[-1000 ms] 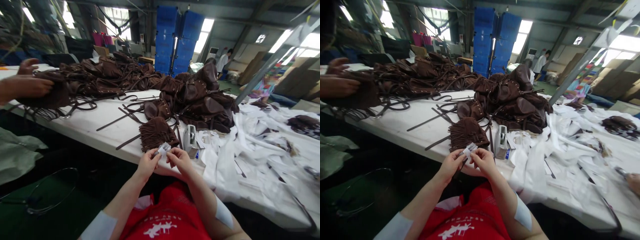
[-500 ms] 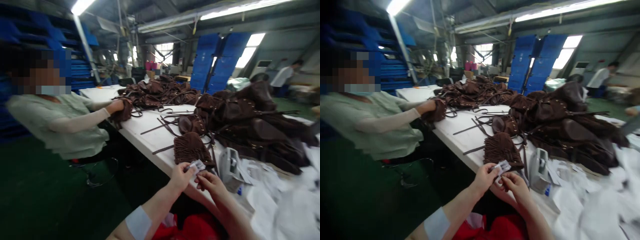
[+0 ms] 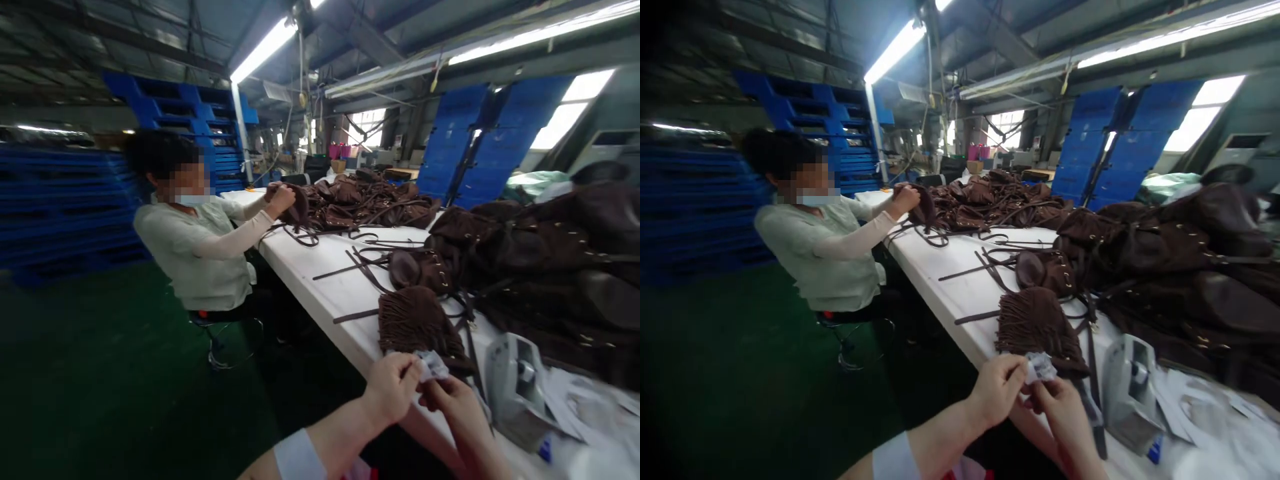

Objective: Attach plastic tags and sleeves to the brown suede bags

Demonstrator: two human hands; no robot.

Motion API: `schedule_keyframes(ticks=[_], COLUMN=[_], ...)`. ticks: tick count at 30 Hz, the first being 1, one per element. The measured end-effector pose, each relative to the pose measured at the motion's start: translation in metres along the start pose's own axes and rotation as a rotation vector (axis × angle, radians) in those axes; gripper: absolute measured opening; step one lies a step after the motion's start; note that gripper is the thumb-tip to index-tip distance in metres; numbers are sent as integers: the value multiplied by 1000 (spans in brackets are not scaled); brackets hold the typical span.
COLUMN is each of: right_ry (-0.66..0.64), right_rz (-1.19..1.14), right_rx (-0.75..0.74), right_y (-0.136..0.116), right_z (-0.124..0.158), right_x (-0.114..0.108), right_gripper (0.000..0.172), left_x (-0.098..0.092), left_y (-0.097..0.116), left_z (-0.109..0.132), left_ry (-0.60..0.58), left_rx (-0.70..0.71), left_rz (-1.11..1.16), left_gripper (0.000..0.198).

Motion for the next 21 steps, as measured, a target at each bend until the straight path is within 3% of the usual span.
schedule_keyframes(ticks=[3, 8, 10, 13, 18, 21], right_ry=[57, -24, -86, -174, -232, -236], right_rz=[66, 119, 35, -192, -622, -595], right_rx=[-1, 23, 37, 92, 282, 331], right_y=[-6, -3, 1, 9, 31, 53], right_z=[-4, -12, -7, 9, 50, 70], right_x=[8, 18, 16, 8, -3, 2], right_gripper=[26, 16, 16, 17, 46, 53], left_x=[3, 5, -1, -11, -2, 9], left_y=[-10, -30, -33, -31, -48, -70], left_z=[3, 2, 5, 17, 46, 59], left_ry=[0, -29, -4, 33, -200, -321], left_rx=[-30, -66, -63, 56, 223, 243], left_rz=[54, 122, 131, -5, -308, -451], left_gripper=[35, 33, 34, 27, 23, 28])
Point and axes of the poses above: each hand's wrist, its own z-axis away from the middle knuckle, its own x-axis out of the palm, y = z × x, the point moved 5 cm from there along -z, towards the middle knuckle, and after that the axes turned 7 degrees about -x, right-handed, at the moved point
